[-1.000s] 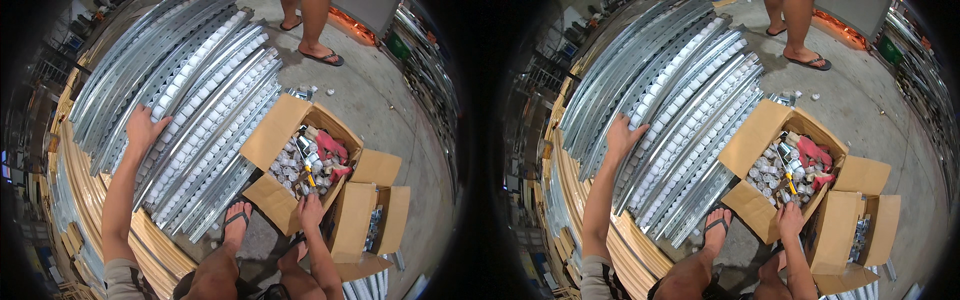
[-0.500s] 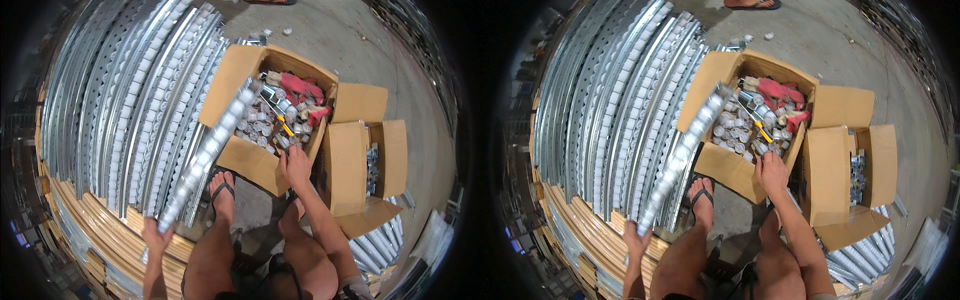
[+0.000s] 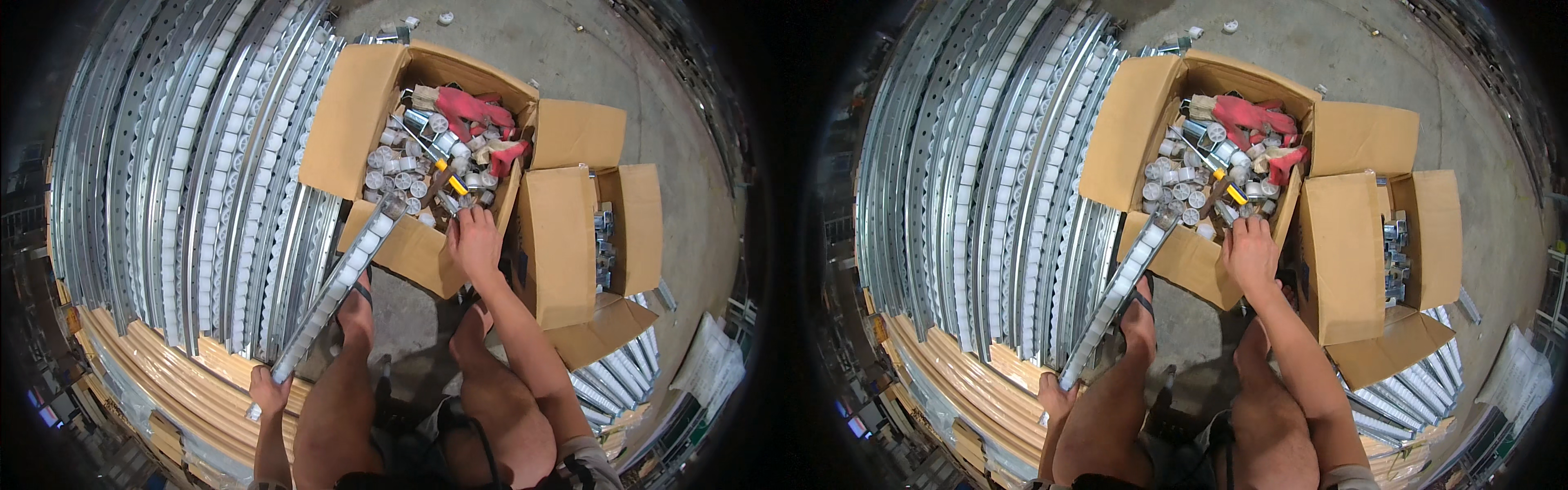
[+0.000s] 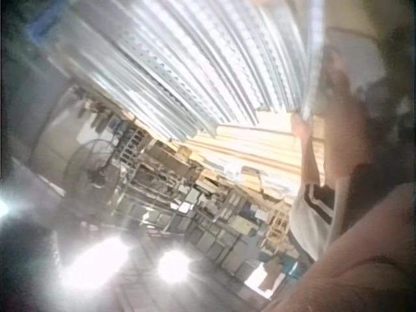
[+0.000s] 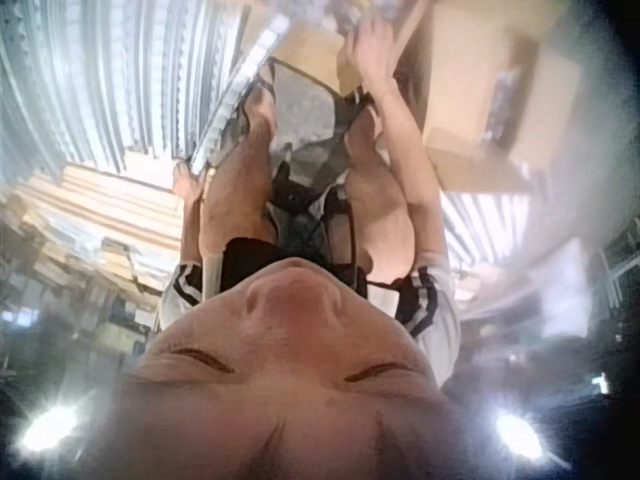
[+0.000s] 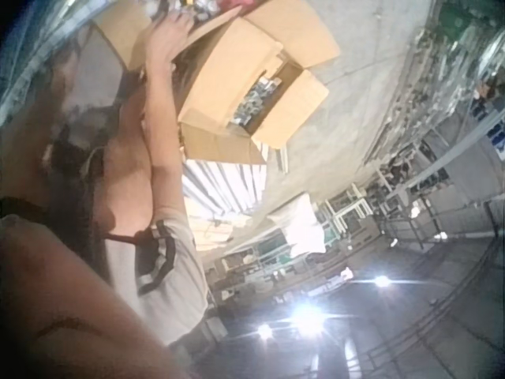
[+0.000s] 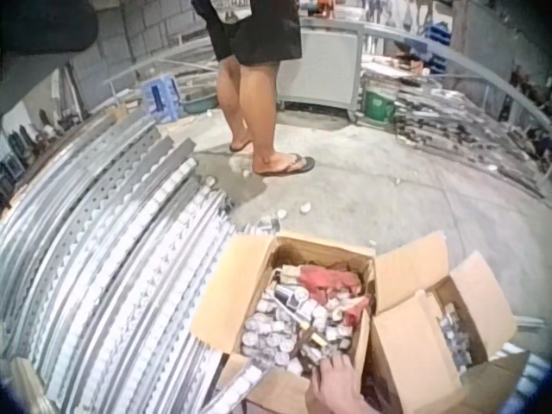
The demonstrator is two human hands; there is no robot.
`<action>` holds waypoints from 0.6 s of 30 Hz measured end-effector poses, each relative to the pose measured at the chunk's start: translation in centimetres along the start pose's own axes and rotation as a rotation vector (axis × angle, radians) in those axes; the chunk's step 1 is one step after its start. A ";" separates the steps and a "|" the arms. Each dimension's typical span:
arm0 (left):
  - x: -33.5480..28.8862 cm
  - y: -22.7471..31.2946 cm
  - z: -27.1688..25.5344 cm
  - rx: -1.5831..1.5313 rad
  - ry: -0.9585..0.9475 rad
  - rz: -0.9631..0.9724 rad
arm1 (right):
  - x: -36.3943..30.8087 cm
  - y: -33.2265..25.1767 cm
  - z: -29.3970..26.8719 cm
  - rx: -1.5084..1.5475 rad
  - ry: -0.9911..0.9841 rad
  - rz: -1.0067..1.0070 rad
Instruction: The person assembles components into a metal track, picking up small metal brackets and plastic rollers from boxes and using a screwdriver to secure them into the track.
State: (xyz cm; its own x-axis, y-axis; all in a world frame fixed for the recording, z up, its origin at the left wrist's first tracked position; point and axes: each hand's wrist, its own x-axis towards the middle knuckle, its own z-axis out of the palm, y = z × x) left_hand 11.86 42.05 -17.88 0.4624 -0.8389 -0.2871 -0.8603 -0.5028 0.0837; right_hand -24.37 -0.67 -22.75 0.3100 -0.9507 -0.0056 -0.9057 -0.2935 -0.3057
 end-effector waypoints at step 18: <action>3.0 2.6 3.1 0.080 -0.224 0.019 | 4.8 0.8 -0.5 0.111 -0.080 0.190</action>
State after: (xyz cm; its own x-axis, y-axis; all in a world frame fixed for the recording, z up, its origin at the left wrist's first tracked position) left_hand 10.34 38.84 -21.49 0.3946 -0.7764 -0.4915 -0.8867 -0.4621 0.0179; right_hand -23.75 -5.49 -22.60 0.1629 -0.9755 -0.1476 -0.9142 -0.0930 -0.3945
